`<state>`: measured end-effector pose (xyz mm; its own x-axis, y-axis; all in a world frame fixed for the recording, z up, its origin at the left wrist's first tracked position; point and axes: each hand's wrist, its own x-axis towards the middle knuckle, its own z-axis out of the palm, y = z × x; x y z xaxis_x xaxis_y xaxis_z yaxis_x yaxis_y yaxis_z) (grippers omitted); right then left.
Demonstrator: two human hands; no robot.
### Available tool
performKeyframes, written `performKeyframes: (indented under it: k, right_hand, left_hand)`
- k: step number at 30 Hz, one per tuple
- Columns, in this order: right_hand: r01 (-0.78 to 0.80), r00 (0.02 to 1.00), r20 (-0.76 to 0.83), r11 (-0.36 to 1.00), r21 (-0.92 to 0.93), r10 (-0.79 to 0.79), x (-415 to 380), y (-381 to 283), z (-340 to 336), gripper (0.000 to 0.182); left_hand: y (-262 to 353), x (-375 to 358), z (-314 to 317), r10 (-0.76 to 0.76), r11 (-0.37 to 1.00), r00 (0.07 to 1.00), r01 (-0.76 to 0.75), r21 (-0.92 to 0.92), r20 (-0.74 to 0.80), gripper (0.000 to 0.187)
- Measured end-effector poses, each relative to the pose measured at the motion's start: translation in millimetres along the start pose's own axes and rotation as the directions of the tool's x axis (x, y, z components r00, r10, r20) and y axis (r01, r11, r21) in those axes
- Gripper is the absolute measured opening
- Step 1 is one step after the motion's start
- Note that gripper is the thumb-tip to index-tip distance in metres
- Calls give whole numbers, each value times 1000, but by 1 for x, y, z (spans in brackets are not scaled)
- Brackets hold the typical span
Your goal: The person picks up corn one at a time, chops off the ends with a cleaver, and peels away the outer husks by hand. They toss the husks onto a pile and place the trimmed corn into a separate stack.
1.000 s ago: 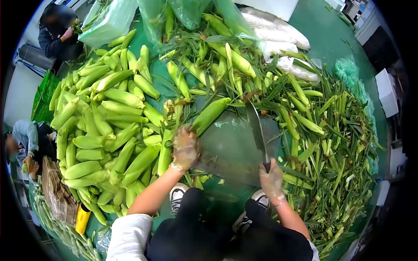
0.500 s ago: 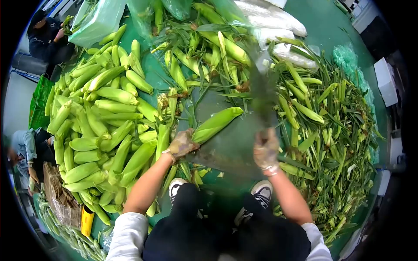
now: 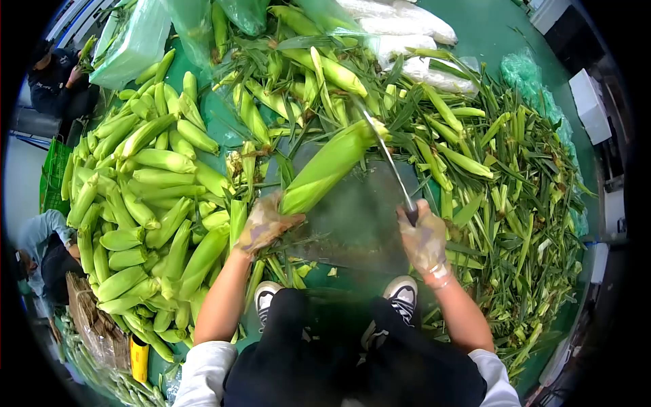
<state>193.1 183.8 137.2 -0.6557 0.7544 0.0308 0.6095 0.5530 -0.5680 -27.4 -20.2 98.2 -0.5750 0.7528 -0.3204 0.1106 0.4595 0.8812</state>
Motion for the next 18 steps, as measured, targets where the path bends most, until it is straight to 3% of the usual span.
performKeyframes:
  k: [1, 2, 4, 5, 7, 8, 10, 13, 14, 15, 17, 18]
  right_hand:
    - [-2, 1000, 10, 1000, 4, 2, -9, 22, 19, 23]
    - [-39, 999, 16, 993, 113, 38, -20, 57, 53, 24]
    - [-237, 952, 185, 969, -65, 245, -27, 65, 71, 28]
    - [-245, 926, 302, 969, 20, 227, -28, 85, 92, 33]
    - [-265, 914, 275, 951, -158, 300, -25, 68, 67, 34]
    - [-255, 938, 222, 964, -71, 264, -26, 91, 76, 33]
    - [-224, 943, 214, 961, -161, 256, -27, 96, 69, 33]
    - [-147, 974, 137, 961, -235, 182, -10, 92, 71, 34]
    - [-86, 985, 127, 966, -242, 120, -3, 89, 72, 34]
    - [-85, 985, 125, 968, -234, 116, 8, 79, 65, 34]
    - [-62, 979, 192, 997, -48, 70, 9, 68, 39, 35]
    - [-72, 990, 116, 992, -101, 84, 6, 55, 29, 31]
  left_hand:
    - [8, -8, -1, 37, 992, 999, -38, -122, -9, 40]
    - [0, -7, 0, 27, 993, 1000, -27, -118, -5, 40]
    - [-34, 9, 7, -130, 943, 991, 110, 314, 43, 40]
    - [-71, 15, 18, 4, 897, 993, -55, 438, 116, 43]
    - [-75, 13, 21, 141, 880, 990, -138, 455, 28, 42]
    - [-70, 21, 18, 151, 876, 988, -147, 460, 27, 42]
    - [-70, 14, 27, 13, 879, 1000, 0, 477, -23, 44]
    - [-56, 11, 55, -45, 933, 997, 63, 355, -59, 43]
    - [-63, 10, 60, 1, 931, 998, 22, 364, -62, 44]
    - [-54, 10, 57, 3, 929, 998, 21, 370, -65, 44]
    - [-45, 4, 58, -54, 940, 993, 87, 331, -107, 46]
    - [-56, 5, 55, -82, 948, 993, 105, 300, -90, 47]
